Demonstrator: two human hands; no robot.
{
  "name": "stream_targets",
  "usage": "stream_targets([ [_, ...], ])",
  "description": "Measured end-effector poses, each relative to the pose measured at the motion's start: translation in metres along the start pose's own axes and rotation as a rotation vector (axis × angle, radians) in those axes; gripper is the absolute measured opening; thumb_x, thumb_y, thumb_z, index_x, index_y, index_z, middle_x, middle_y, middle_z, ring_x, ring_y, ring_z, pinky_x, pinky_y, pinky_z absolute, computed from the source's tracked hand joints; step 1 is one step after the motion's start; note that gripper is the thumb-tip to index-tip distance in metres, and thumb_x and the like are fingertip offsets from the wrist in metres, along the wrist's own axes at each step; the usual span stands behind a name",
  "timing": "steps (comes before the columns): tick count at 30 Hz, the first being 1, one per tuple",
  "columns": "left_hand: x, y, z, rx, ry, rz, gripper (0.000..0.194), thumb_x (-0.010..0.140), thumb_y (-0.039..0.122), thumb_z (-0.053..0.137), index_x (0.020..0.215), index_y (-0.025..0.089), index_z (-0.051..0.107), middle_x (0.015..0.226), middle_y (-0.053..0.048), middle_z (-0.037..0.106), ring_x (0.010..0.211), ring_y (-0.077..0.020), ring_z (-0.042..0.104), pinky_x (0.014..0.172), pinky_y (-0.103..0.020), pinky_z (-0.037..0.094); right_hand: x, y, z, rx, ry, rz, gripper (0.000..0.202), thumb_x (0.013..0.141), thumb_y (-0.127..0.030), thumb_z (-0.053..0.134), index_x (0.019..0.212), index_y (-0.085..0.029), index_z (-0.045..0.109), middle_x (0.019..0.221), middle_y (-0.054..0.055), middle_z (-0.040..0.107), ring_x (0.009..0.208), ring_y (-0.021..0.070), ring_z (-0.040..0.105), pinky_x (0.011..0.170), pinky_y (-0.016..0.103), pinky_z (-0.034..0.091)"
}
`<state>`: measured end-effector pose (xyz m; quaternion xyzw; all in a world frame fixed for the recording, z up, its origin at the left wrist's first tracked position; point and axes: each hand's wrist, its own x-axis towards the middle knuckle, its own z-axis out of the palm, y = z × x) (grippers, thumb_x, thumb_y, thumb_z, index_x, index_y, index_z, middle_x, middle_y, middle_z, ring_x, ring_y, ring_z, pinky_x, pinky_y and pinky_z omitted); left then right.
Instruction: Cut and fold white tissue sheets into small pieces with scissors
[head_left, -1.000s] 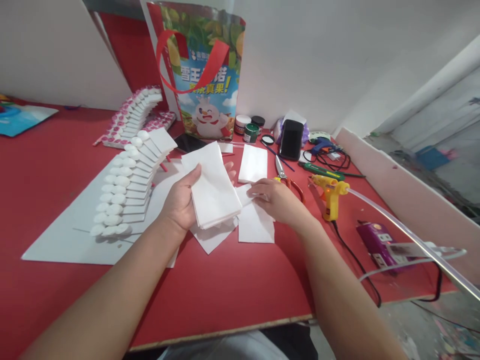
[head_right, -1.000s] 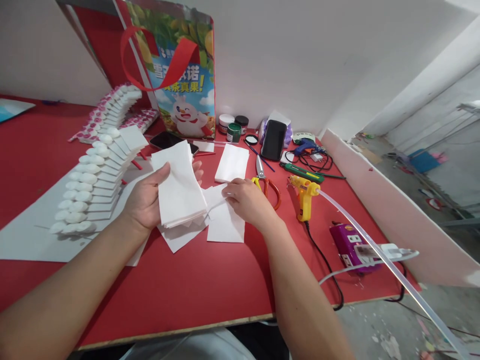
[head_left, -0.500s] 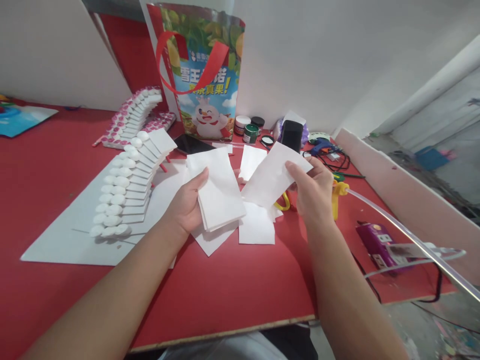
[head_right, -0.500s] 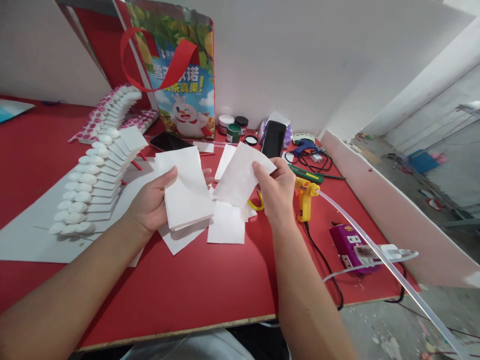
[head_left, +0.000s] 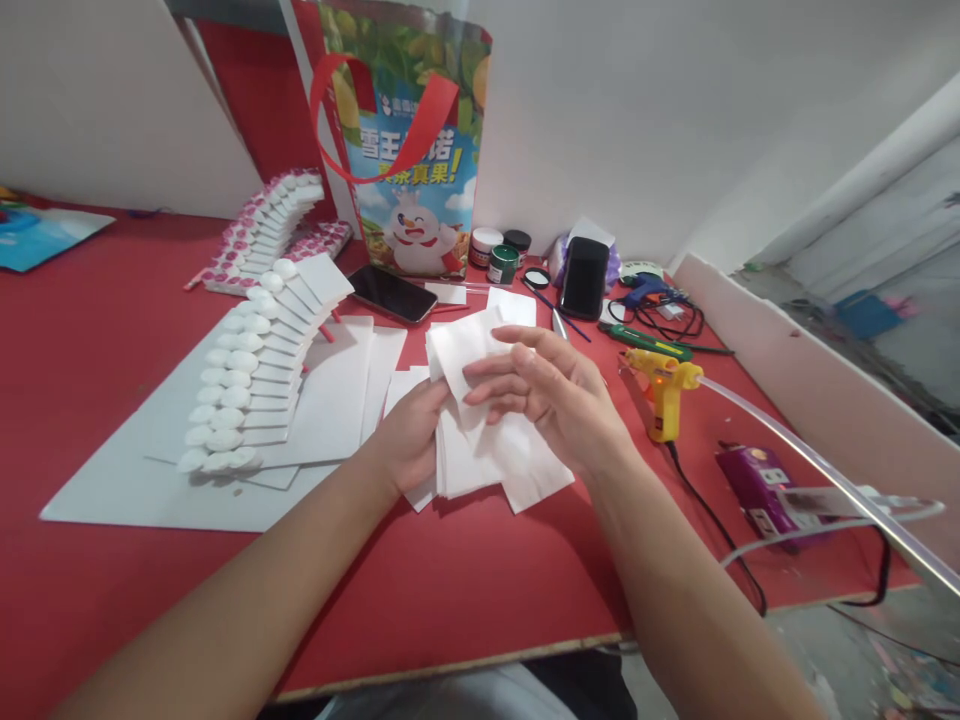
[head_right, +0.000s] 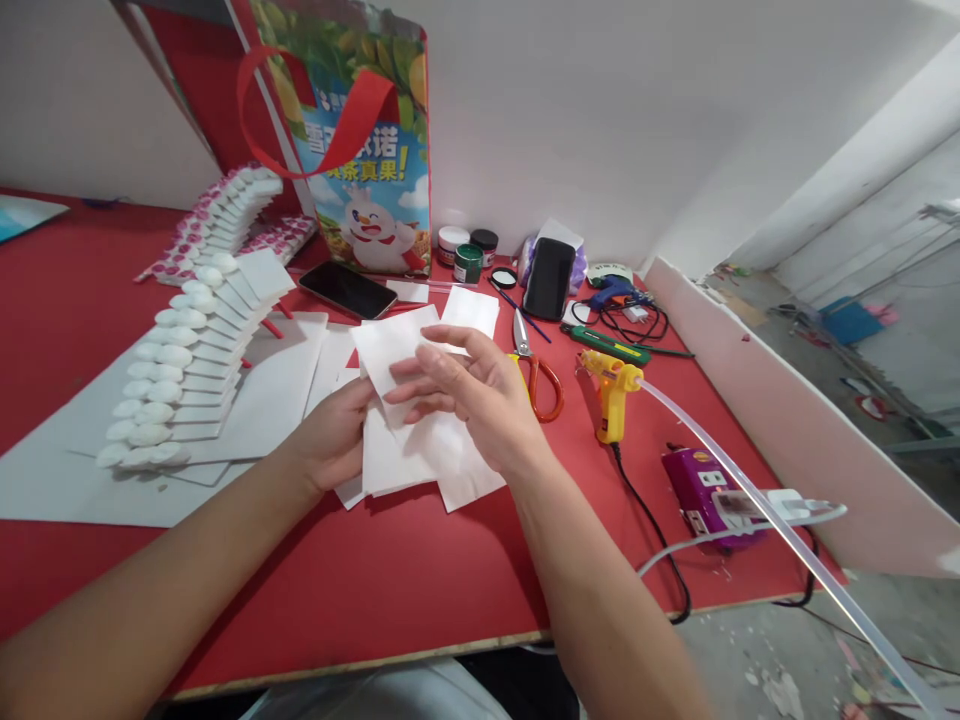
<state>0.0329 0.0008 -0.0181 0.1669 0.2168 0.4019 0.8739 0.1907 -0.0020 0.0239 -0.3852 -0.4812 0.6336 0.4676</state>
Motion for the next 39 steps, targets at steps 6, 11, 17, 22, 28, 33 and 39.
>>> stream_targets([
  [6,0.001,0.01,0.002,-0.048,0.044,-0.069,0.04,0.1,0.028,0.046,0.127,0.008,0.068,0.119,-0.017,0.076,0.111,-0.0312,0.071,0.098,-0.046,0.054,0.008,0.004,-0.025,-0.541,0.467,-0.306,0.029,0.08,-0.037,0.078,0.1,-0.021,0.066,0.078,0.0,0.068,0.064,0.012,0.06,0.055,0.026,0.045],
  [11,0.001,0.012,0.004,-0.091,0.203,-0.029,0.035,0.098,0.021,0.049,0.126,0.011,0.068,0.107,-0.012,0.08,0.095,-0.0259,0.076,0.096,-0.042,0.055,0.014,0.01,-0.035,-0.583,0.245,-0.122,0.057,0.077,-0.035,0.079,0.129,-0.02,0.061,0.072,-0.004,0.066,0.058,0.0107,0.055,0.054,0.027,0.045],
  [17,0.002,0.009,0.0,-0.082,0.159,-0.032,0.035,0.098,0.021,0.048,0.123,0.008,0.069,0.109,-0.014,0.079,0.095,-0.0263,0.076,0.098,-0.042,0.054,0.012,0.011,-0.029,-0.486,0.04,-0.096,0.049,0.077,-0.027,0.078,0.124,-0.019,0.07,0.07,-0.006,0.059,0.054,0.0067,0.05,0.05,0.023,0.044],
  [22,0.005,0.007,-0.009,-0.127,0.054,-0.037,0.036,0.099,0.02,0.045,0.123,0.006,0.068,0.102,-0.014,0.08,0.094,-0.0262,0.076,0.1,-0.041,0.052,0.01,0.015,-0.023,-0.48,0.037,-0.066,0.035,0.079,-0.028,0.075,0.113,-0.02,0.077,0.075,-0.003,0.058,0.054,0.0061,0.049,0.049,0.023,0.043],
  [28,0.006,0.009,-0.009,-0.087,-0.035,-0.042,0.048,0.104,0.04,0.039,0.124,0.006,0.067,0.101,-0.017,0.079,0.096,-0.032,0.076,0.1,-0.049,0.052,0.008,0.015,-0.015,-0.548,0.066,-0.015,0.029,0.081,-0.028,0.071,0.105,-0.014,0.079,0.066,-0.002,0.058,0.05,0.0074,0.049,0.052,0.027,0.043],
  [33,0.004,0.011,-0.007,-0.056,-0.04,-0.022,0.068,0.102,0.062,0.034,0.131,0.009,0.064,0.106,-0.018,0.078,0.103,-0.035,0.074,0.1,-0.052,0.053,0.006,0.015,-0.015,-0.612,0.08,-0.063,0.028,0.082,-0.028,0.069,0.103,-0.013,0.08,0.07,0.001,0.064,0.051,0.0082,0.052,0.053,0.028,0.044],
  [39,0.002,0.01,-0.01,-0.085,-0.047,-0.006,0.065,0.098,0.065,0.044,0.129,0.012,0.064,0.107,-0.016,0.078,0.109,-0.0346,0.073,0.102,-0.051,0.053,0.007,0.018,-0.016,-0.685,0.06,-0.061,0.029,0.083,-0.026,0.066,0.105,-0.014,0.08,0.073,0.003,0.064,0.059,0.0105,0.053,0.055,0.027,0.044],
])
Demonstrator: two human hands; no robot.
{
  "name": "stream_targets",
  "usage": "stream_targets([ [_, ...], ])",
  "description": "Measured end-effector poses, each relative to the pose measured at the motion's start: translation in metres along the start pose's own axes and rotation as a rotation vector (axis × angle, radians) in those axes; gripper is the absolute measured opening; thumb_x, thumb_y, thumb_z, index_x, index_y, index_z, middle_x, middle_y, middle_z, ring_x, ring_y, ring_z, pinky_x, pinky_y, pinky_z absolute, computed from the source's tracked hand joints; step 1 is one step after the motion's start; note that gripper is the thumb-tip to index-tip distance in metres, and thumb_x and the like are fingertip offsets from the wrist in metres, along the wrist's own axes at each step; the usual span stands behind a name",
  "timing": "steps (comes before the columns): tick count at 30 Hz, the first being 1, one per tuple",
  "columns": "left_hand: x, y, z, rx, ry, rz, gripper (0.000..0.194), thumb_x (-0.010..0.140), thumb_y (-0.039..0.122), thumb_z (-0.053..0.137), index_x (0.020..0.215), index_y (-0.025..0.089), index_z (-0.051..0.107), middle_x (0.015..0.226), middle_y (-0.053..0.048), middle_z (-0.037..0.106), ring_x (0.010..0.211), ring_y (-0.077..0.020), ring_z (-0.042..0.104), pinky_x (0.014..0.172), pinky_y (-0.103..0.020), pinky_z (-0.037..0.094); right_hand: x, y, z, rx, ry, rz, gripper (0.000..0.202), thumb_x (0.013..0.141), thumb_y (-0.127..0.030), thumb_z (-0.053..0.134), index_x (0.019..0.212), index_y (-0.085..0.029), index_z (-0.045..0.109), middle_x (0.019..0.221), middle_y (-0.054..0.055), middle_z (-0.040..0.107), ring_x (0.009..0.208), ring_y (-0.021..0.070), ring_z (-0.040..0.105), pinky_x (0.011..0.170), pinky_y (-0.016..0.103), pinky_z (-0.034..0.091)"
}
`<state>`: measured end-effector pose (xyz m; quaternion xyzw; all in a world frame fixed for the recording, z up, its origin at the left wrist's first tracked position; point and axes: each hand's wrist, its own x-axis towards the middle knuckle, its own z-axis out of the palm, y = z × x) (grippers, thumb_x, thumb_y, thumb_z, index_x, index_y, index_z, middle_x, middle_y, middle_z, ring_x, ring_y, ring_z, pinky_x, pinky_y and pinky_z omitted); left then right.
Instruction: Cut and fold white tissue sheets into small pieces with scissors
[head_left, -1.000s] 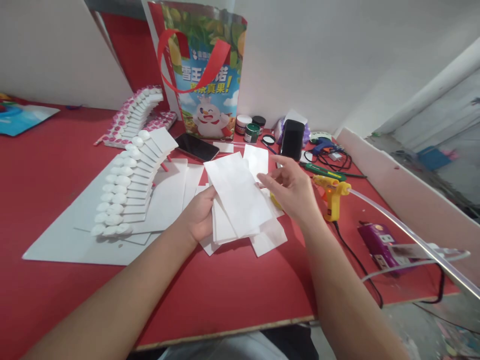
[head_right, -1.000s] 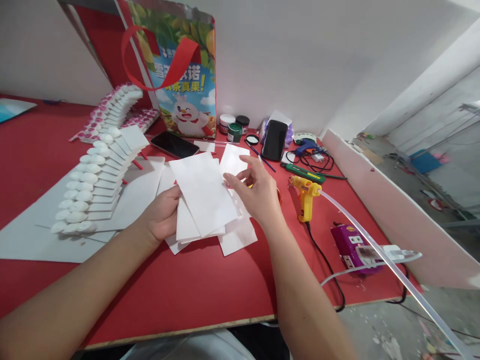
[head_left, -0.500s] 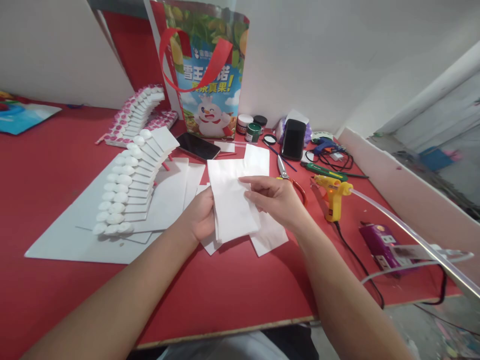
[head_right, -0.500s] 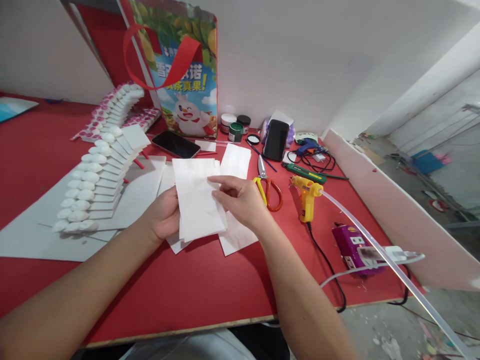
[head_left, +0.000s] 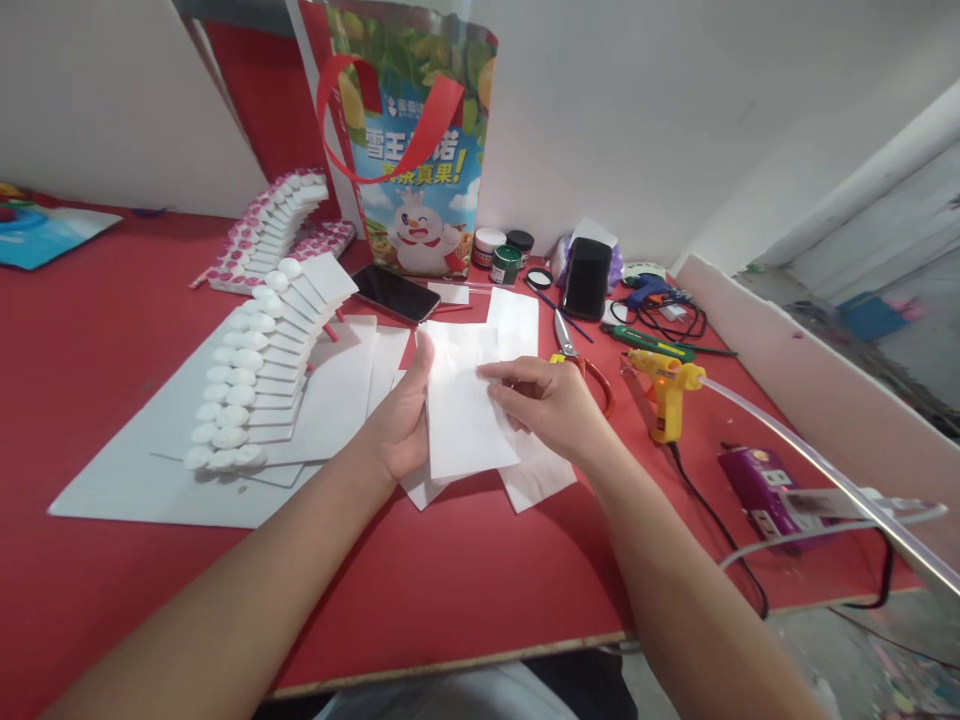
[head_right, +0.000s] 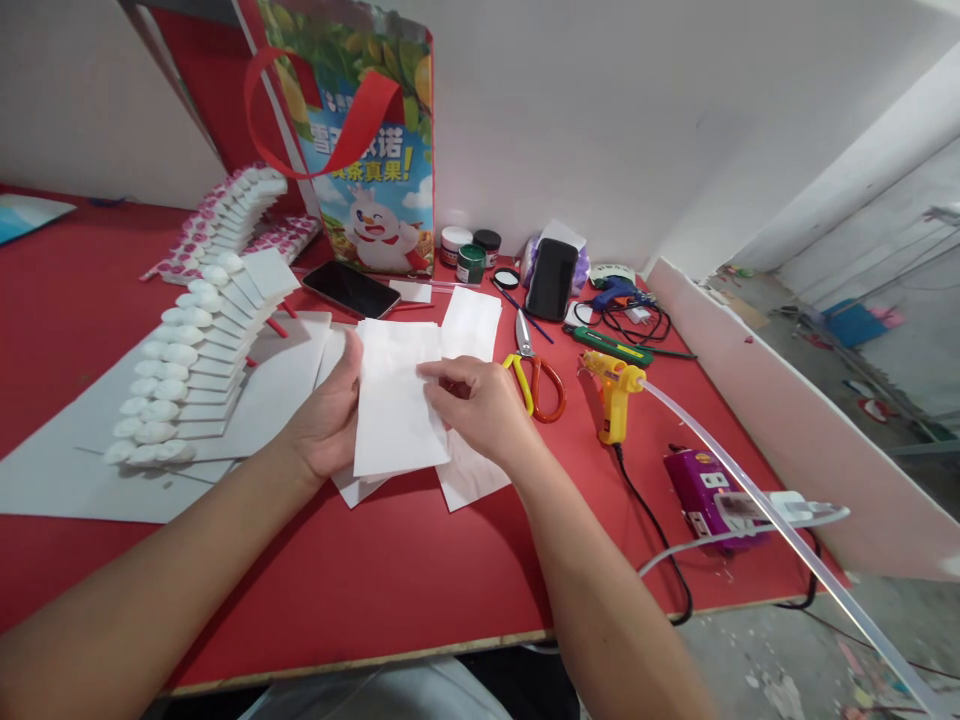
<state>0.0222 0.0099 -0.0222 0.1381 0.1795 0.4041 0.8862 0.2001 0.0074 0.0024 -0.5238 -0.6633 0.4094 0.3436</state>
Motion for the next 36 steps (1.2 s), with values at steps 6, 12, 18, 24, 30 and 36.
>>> stream_targets([
  [6,-0.002,0.0,0.0,0.017,0.13,-0.043,0.032,0.1,0.035,0.056,0.109,0.008,0.07,0.091,-0.015,0.079,0.089,-0.0277,0.077,0.096,-0.043,0.057,0.001,0.003,0.0,-0.028,0.0,-0.06,0.031,0.085,-0.026,0.064,0.108,-0.015,0.08,0.082,0.005,0.066,0.063,0.0111,0.054,0.057,0.027,0.044],
  [12,-0.001,0.0,0.002,0.066,0.251,-0.026,0.032,0.099,0.024,0.056,0.121,0.004,0.067,0.093,-0.016,0.079,0.088,-0.0274,0.077,0.092,-0.04,0.059,0.001,0.006,0.0,-0.067,-0.012,-0.098,0.03,0.086,-0.027,0.063,0.109,-0.018,0.08,0.083,0.004,0.067,0.065,0.0119,0.055,0.059,0.027,0.046],
  [18,-0.004,0.01,0.007,0.054,0.246,0.115,0.052,0.101,0.028,0.049,0.149,0.006,0.049,0.124,-0.018,0.074,0.117,-0.0307,0.07,0.111,-0.047,0.048,0.002,0.004,-0.022,-0.281,0.194,-0.029,0.019,0.087,-0.026,0.063,0.092,-0.017,0.079,0.083,0.005,0.074,0.063,0.0124,0.055,0.059,0.028,0.041],
  [24,-0.006,0.019,0.007,0.027,0.265,0.262,0.057,0.103,0.022,0.045,0.158,0.01,0.037,0.134,-0.013,0.071,0.128,-0.024,0.064,0.117,-0.04,0.043,0.002,-0.001,-0.039,-0.723,0.038,0.21,0.015,0.084,-0.023,0.067,0.07,-0.018,0.065,0.076,0.006,0.07,0.068,0.0173,0.058,0.058,0.03,0.036],
  [30,-0.006,0.018,0.009,0.022,0.288,0.259,0.057,0.103,0.022,0.044,0.158,0.01,0.036,0.132,-0.015,0.071,0.124,-0.0261,0.066,0.114,-0.043,0.046,-0.004,-0.013,-0.038,-0.694,-0.216,0.18,0.022,0.077,-0.03,0.078,0.093,-0.02,0.067,0.094,0.005,0.07,0.081,0.0193,0.061,0.064,0.029,0.042],
  [36,-0.006,0.017,0.008,0.035,0.305,0.229,0.057,0.102,0.024,0.046,0.156,0.009,0.04,0.134,-0.017,0.07,0.123,-0.0304,0.067,0.112,-0.049,0.047,-0.008,-0.016,-0.036,-0.727,-0.423,0.163,0.028,0.074,-0.016,0.078,0.101,-0.02,0.07,0.111,0.007,0.066,0.083,0.0179,0.062,0.063,0.027,0.043],
])
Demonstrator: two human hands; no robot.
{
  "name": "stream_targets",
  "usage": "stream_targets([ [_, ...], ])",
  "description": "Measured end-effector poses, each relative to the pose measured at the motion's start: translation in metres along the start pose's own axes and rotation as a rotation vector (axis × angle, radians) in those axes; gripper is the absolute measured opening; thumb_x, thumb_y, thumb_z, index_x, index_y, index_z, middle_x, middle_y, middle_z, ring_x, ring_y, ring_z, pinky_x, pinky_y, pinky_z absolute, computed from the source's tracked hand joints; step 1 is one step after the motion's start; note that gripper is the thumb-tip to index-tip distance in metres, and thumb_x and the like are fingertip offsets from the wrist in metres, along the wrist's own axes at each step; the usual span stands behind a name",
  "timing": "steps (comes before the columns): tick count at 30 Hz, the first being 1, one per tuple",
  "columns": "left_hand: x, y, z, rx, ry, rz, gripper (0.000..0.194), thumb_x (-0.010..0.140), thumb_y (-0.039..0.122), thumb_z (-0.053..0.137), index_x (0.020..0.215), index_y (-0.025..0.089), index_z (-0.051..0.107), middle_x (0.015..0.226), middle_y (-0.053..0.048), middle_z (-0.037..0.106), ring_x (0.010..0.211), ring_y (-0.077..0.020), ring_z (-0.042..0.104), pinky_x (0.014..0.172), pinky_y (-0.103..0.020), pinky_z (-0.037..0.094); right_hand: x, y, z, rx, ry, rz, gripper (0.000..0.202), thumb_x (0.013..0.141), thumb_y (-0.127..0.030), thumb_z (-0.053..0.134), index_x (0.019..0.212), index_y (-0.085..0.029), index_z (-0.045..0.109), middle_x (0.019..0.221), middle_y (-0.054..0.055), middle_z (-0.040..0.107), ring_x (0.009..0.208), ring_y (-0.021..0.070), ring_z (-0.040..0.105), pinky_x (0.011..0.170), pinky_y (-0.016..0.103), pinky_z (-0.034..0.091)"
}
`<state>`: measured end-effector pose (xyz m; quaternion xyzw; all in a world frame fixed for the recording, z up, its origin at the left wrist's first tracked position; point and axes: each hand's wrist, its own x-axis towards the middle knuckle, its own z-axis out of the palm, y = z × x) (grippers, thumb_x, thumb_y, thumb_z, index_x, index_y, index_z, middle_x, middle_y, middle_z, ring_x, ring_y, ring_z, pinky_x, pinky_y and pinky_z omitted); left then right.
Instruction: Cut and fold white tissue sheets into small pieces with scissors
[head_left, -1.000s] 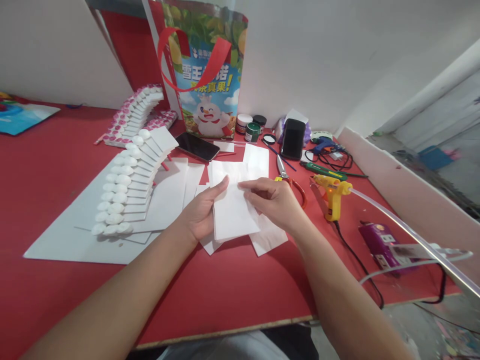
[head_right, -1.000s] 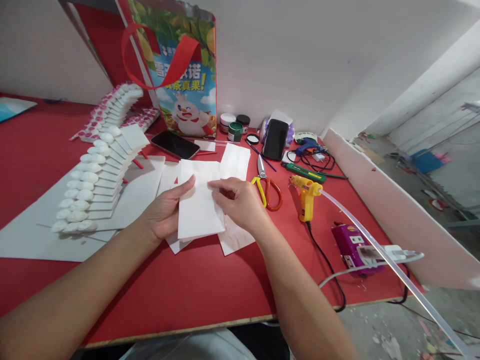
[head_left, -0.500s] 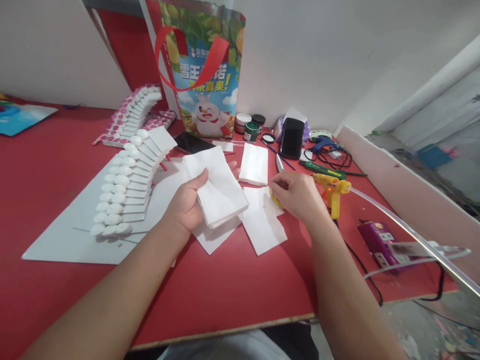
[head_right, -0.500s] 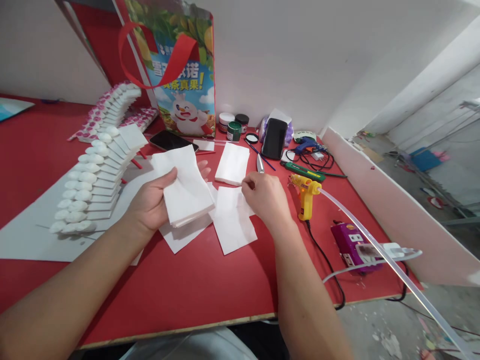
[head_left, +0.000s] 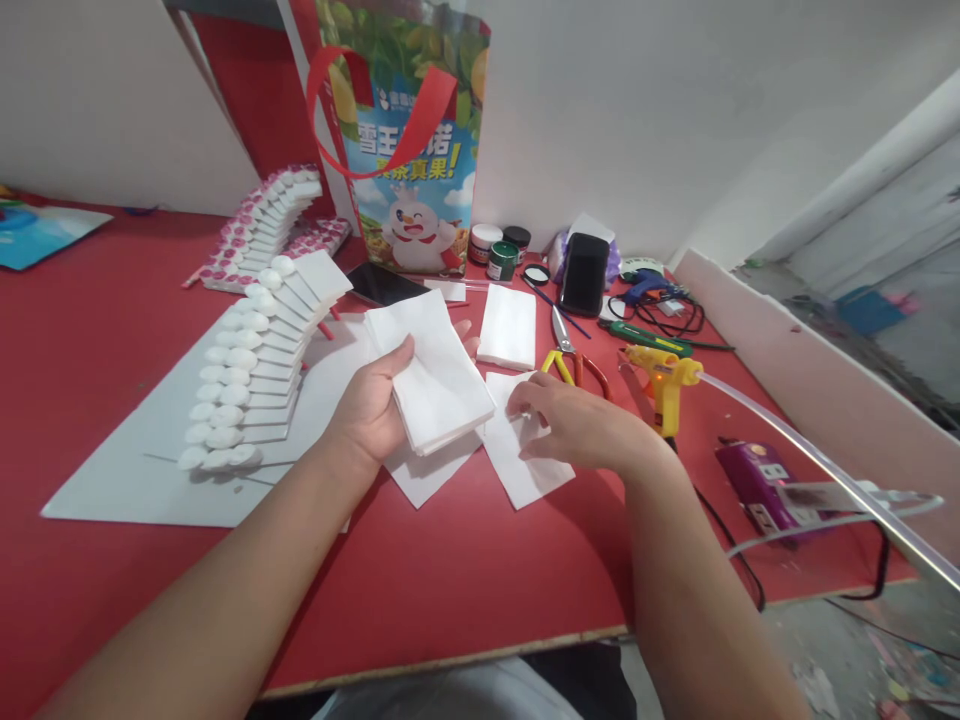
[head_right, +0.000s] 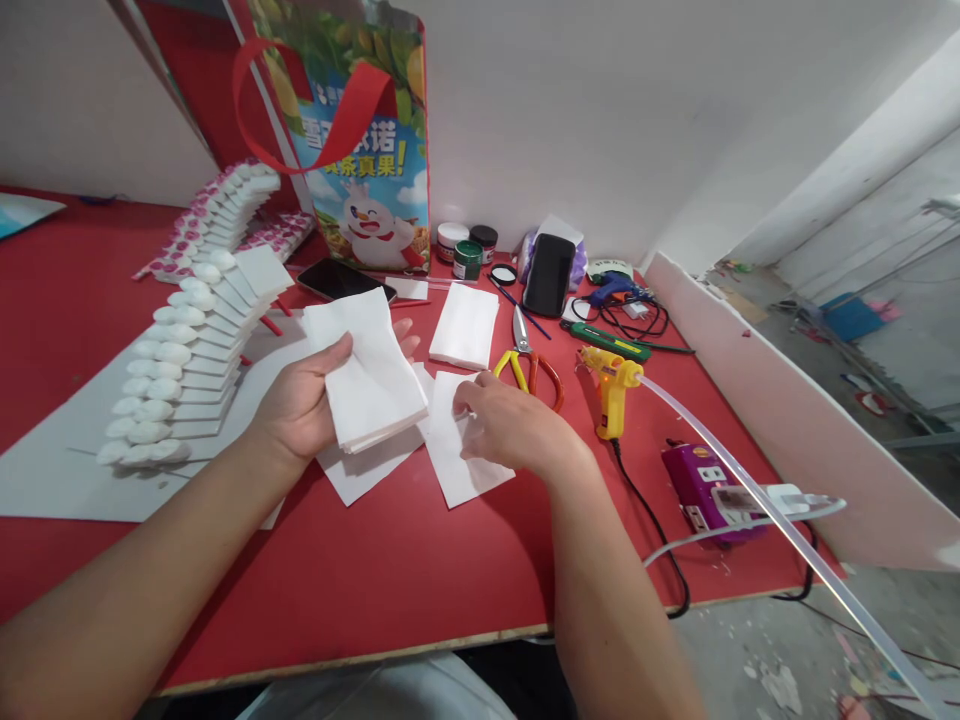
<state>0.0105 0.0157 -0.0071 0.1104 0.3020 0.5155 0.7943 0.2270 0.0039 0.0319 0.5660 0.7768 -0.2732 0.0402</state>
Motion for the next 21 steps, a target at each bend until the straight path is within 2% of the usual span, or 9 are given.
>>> stream_targets([
  [2,0.001,0.0,-0.003,-0.002,-0.036,-0.011,0.057,0.102,0.025,0.047,0.156,0.011,0.04,0.135,-0.016,0.069,0.123,-0.0296,0.067,0.112,-0.047,0.047,0.002,0.002,0.001,-0.038,0.015,-0.019,0.018,0.076,-0.01,0.072,0.093,-0.018,0.072,0.101,0.007,0.068,0.081,0.018,0.061,0.065,0.028,0.042],
  [4,0.002,-0.001,-0.005,-0.005,-0.06,-0.022,0.057,0.101,0.025,0.049,0.156,0.011,0.041,0.135,-0.016,0.069,0.123,-0.0289,0.067,0.111,-0.045,0.047,0.003,0.006,0.0,0.025,0.038,-0.063,0.012,0.077,-0.008,0.068,0.083,-0.017,0.072,0.087,0.005,0.07,0.077,0.0175,0.06,0.065,0.028,0.041],
  [7,0.002,-0.002,-0.007,0.006,-0.07,-0.052,0.057,0.101,0.026,0.05,0.154,0.008,0.043,0.131,-0.018,0.071,0.12,-0.0296,0.068,0.111,-0.046,0.047,0.002,0.015,-0.004,0.32,0.118,-0.15,0.007,0.081,-0.02,0.07,0.079,-0.019,0.077,0.08,0.004,0.073,0.073,0.0172,0.062,0.064,0.029,0.044],
  [9,0.002,-0.002,-0.006,0.005,-0.074,-0.072,0.057,0.101,0.026,0.05,0.154,0.008,0.043,0.129,-0.017,0.072,0.119,-0.0294,0.069,0.111,-0.046,0.047,0.002,0.02,-0.007,0.504,0.226,-0.193,0.014,0.082,-0.031,0.072,0.081,-0.02,0.08,0.081,0.004,0.075,0.074,0.0178,0.064,0.065,0.03,0.046],
  [11,0.001,-0.003,-0.005,-0.006,-0.087,-0.093,0.057,0.101,0.026,0.05,0.155,0.01,0.043,0.129,-0.016,0.073,0.119,-0.0284,0.069,0.111,-0.044,0.047,0.002,0.023,-0.007,0.585,0.346,-0.23,0.016,0.081,-0.034,0.074,0.083,-0.021,0.082,0.082,0.006,0.076,0.075,0.0187,0.066,0.064,0.031,0.047],
  [14,0.002,-0.004,-0.006,0.009,-0.108,-0.13,0.058,0.1,0.027,0.051,0.155,0.011,0.042,0.131,-0.015,0.072,0.121,-0.0277,0.068,0.113,-0.044,0.046,0.006,0.023,-0.004,0.572,0.533,-0.275,0.011,0.083,-0.029,0.074,0.085,-0.024,0.083,0.089,0.006,0.078,0.087,0.0209,0.069,0.076,0.034,0.052],
  [16,0.002,-0.004,-0.008,0.044,-0.123,-0.162,0.06,0.1,0.029,0.053,0.155,0.01,0.042,0.133,-0.017,0.07,0.125,-0.0295,0.065,0.114,-0.046,0.044,0.008,0.022,-0.003,0.553,0.651,-0.247,0.011,0.084,-0.027,0.073,0.088,-0.025,0.083,0.092,0.005,0.079,0.091,0.0218,0.07,0.082,0.037,0.054],
  [21,0.004,-0.006,-0.012,0.067,-0.181,-0.217,0.063,0.099,0.035,0.054,0.155,0.009,0.042,0.133,-0.019,0.07,0.129,-0.0323,0.062,0.114,-0.048,0.043,0.007,0.018,-0.003,0.537,0.81,-0.227,0.015,0.088,-0.028,0.067,0.092,-0.024,0.082,0.096,0.004,0.079,0.091,0.0224,0.071,0.086,0.039,0.056],
])
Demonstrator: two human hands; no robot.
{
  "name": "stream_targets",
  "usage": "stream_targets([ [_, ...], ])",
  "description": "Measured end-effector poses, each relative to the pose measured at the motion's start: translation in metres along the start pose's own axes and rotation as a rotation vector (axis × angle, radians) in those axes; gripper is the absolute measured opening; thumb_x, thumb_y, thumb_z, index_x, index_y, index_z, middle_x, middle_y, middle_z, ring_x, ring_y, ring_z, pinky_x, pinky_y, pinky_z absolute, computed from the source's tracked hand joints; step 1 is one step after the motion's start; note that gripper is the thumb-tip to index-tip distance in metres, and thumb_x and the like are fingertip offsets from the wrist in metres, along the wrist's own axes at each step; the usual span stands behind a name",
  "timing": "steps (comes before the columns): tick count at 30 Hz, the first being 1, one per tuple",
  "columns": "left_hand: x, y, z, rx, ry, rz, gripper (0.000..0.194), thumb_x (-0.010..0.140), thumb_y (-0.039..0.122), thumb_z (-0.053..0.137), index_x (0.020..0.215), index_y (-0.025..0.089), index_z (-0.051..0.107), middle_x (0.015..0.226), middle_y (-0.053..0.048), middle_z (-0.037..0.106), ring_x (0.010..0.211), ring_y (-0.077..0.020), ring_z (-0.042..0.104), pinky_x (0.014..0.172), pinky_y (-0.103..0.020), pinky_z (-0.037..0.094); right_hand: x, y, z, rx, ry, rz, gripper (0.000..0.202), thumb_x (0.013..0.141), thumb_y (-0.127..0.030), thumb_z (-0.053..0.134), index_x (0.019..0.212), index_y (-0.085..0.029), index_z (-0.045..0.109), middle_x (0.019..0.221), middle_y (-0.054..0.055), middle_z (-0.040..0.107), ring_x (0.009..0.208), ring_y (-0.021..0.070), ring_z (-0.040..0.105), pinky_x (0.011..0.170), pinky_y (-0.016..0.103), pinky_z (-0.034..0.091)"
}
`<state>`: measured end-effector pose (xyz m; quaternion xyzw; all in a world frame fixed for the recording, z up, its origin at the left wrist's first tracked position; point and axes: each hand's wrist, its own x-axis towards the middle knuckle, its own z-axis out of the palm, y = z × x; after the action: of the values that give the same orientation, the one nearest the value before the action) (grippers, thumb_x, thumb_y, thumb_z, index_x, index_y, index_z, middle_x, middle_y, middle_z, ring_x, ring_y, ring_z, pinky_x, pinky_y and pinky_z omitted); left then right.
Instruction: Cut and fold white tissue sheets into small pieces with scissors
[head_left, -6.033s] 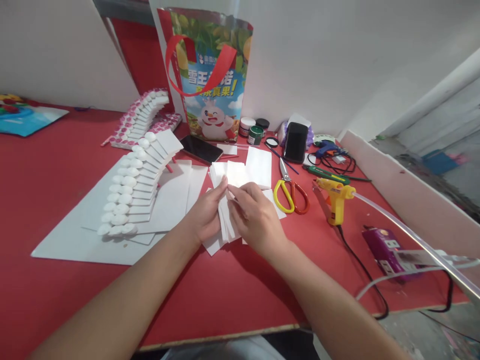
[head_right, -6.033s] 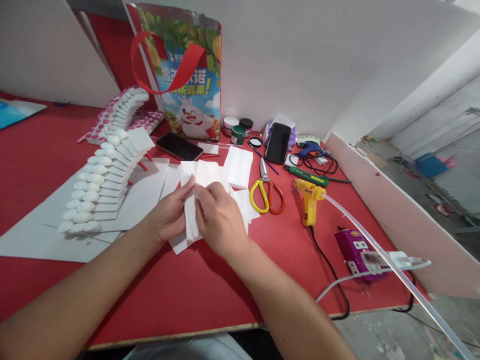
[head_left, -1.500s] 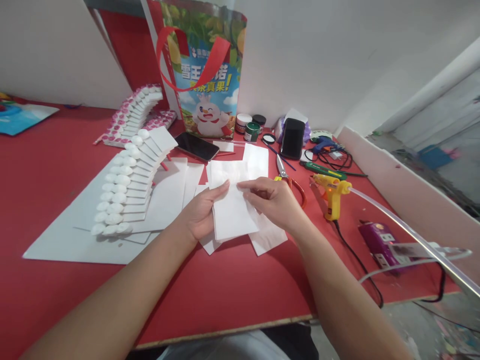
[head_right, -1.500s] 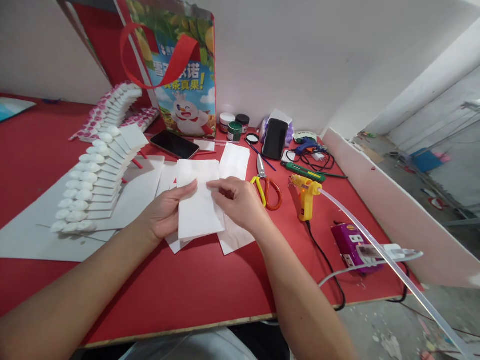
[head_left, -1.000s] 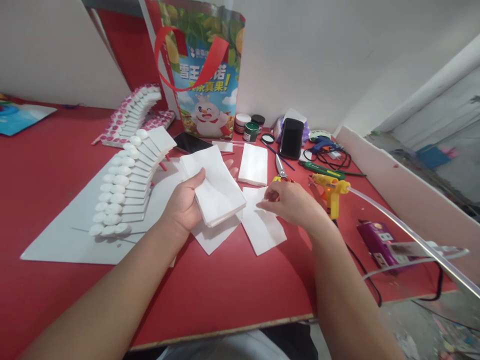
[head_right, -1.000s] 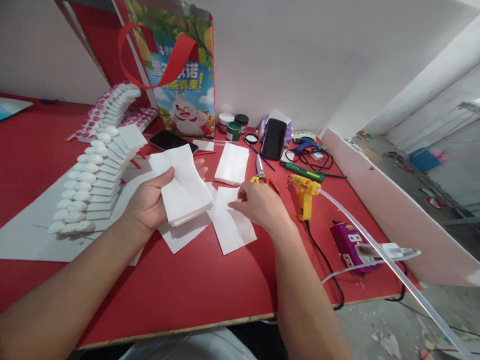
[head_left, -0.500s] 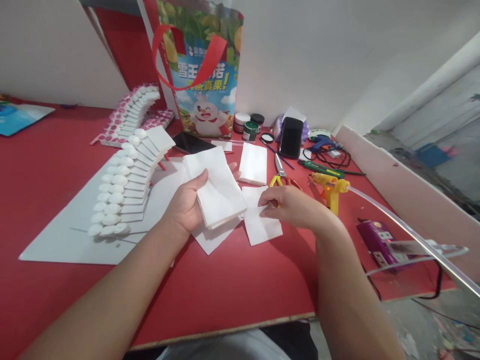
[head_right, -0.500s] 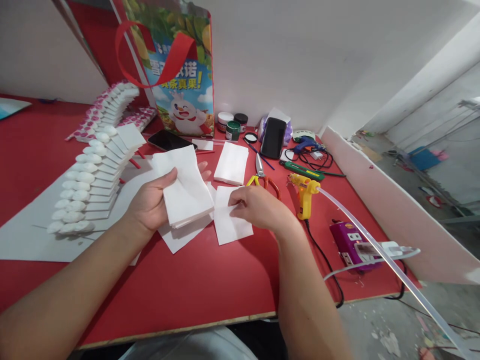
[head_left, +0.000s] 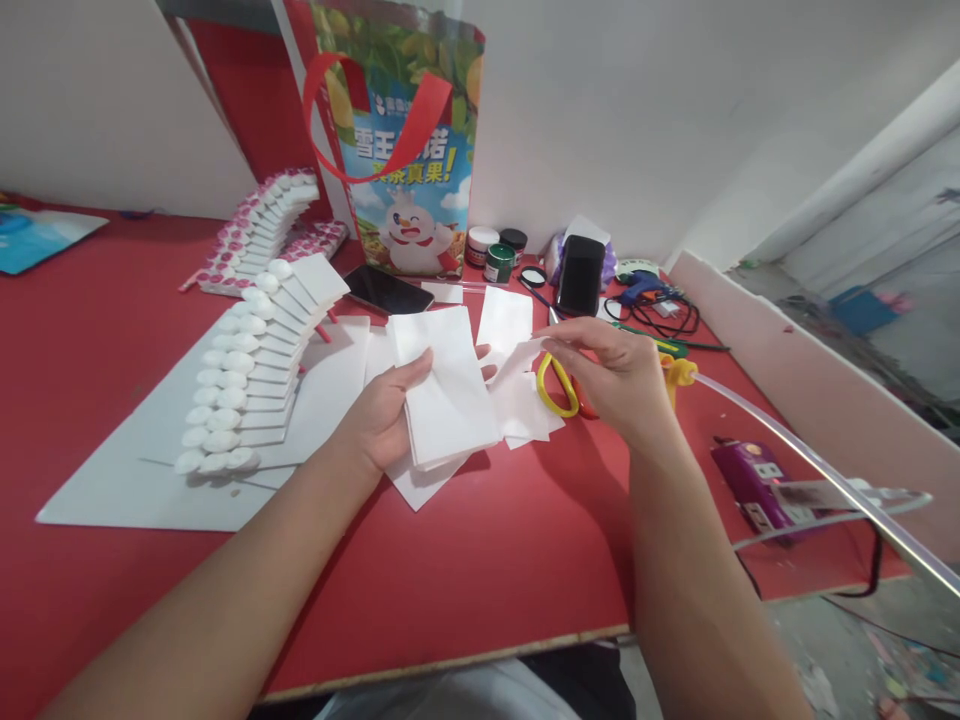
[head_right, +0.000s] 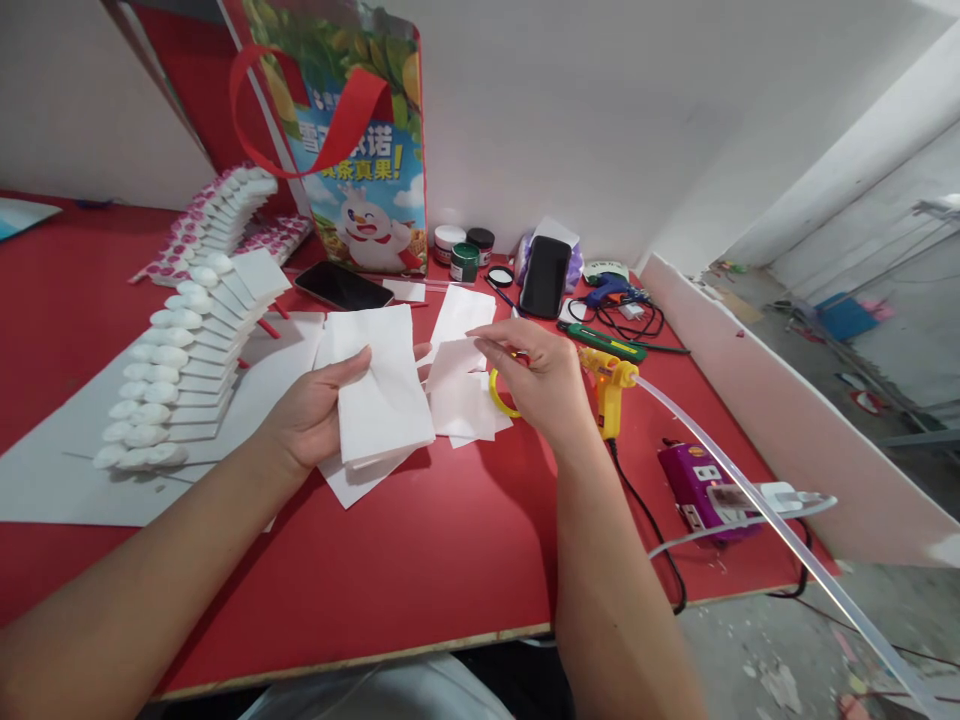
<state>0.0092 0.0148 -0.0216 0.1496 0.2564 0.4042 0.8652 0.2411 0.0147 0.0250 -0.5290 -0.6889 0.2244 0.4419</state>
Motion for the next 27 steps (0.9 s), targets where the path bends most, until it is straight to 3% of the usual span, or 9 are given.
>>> stream_targets([
  [2,0.0,0.0,0.0,-0.001,-0.009,-0.013,0.062,0.099,0.035,0.054,0.154,0.009,0.043,0.129,-0.019,0.072,0.125,-0.0321,0.065,0.111,-0.048,0.046,-0.001,-0.001,0.0,0.012,0.051,-0.008,0.018,0.088,-0.027,0.065,0.095,-0.024,0.082,0.096,0.003,0.079,0.089,0.0215,0.071,0.083,0.037,0.057],
  [6,-0.001,-0.001,0.001,0.006,-0.007,-0.025,0.055,0.099,0.032,0.053,0.147,0.007,0.052,0.123,-0.019,0.074,0.112,-0.0317,0.072,0.102,-0.045,0.053,0.0,0.003,0.002,0.078,0.074,0.069,0.023,0.087,-0.029,0.065,0.102,-0.022,0.08,0.076,0.002,0.073,0.059,0.0158,0.064,0.06,0.033,0.055],
  [8,-0.001,-0.001,0.002,0.009,0.004,-0.021,0.053,0.099,0.031,0.054,0.145,0.007,0.054,0.122,-0.019,0.075,0.11,-0.0317,0.072,0.1,-0.044,0.054,0.001,0.005,0.003,0.149,0.062,0.134,0.026,0.085,-0.03,0.067,0.105,-0.02,0.078,0.074,0.001,0.071,0.053,0.0139,0.06,0.057,0.033,0.054],
  [11,0.0,-0.001,0.003,0.025,0.017,-0.028,0.055,0.099,0.032,0.052,0.147,0.003,0.052,0.122,-0.02,0.074,0.111,-0.0322,0.072,0.103,-0.047,0.052,0.004,0.005,0.003,0.229,0.072,0.204,0.025,0.076,-0.029,0.075,0.099,-0.019,0.075,0.083,0.002,0.072,0.064,0.0158,0.064,0.065,0.034,0.056],
  [14,0.001,0.0,0.003,0.039,0.029,-0.038,0.058,0.1,0.032,0.05,0.149,0.002,0.049,0.123,-0.022,0.074,0.111,-0.0321,0.071,0.105,-0.048,0.051,0.004,0.0,-0.005,0.293,0.082,0.178,0.017,0.074,-0.032,0.078,0.084,-0.021,0.069,0.081,0.003,0.069,0.072,0.017,0.063,0.069,0.033,0.055],
  [18,0.0,0.0,0.001,0.041,0.035,0.005,0.06,0.099,0.031,0.053,0.153,0.006,0.045,0.118,-0.02,0.076,0.111,-0.0338,0.072,0.105,-0.05,0.051,-0.003,-0.008,-0.022,0.534,-0.036,0.196,0.036,0.07,-0.048,0.082,0.085,-0.027,0.058,0.067,-0.002,0.057,0.052,0.0125,0.053,0.052,0.029,0.046],
  [22,0.0,-0.004,0.003,0.02,0.016,-0.037,0.054,0.099,0.031,0.052,0.146,0.004,0.052,0.117,-0.021,0.076,0.107,-0.0314,0.073,0.099,-0.045,0.055,-0.013,-0.016,-0.018,0.677,-0.331,0.256,0.061,0.054,-0.076,0.08,0.075,-0.027,0.05,0.057,-0.004,0.051,0.042,0.0109,0.046,0.043,0.027,0.038],
  [25,0.002,-0.013,0.007,0.056,-0.063,-0.085,0.042,0.099,0.025,0.052,0.133,0.004,0.063,0.105,-0.02,0.078,0.094,-0.0295,0.076,0.085,-0.041,0.06,-0.015,-0.023,0.004,0.653,-0.422,0.275,0.05,0.062,-0.063,0.083,0.077,-0.024,0.057,0.064,-0.001,0.059,0.049,0.0121,0.053,0.045,0.027,0.04],
  [27,0.003,-0.019,0.009,0.099,-0.1,-0.114,0.034,0.096,0.018,0.054,0.124,0.005,0.068,0.097,-0.017,0.078,0.083,-0.0276,0.076,0.076,-0.038,0.06,-0.015,-0.027,0.021,0.574,-0.362,0.297,0.037,0.07,-0.05,0.082,0.082,-0.022,0.061,0.064,-0.002,0.059,0.05,0.011,0.052,0.046,0.025,0.039],
])
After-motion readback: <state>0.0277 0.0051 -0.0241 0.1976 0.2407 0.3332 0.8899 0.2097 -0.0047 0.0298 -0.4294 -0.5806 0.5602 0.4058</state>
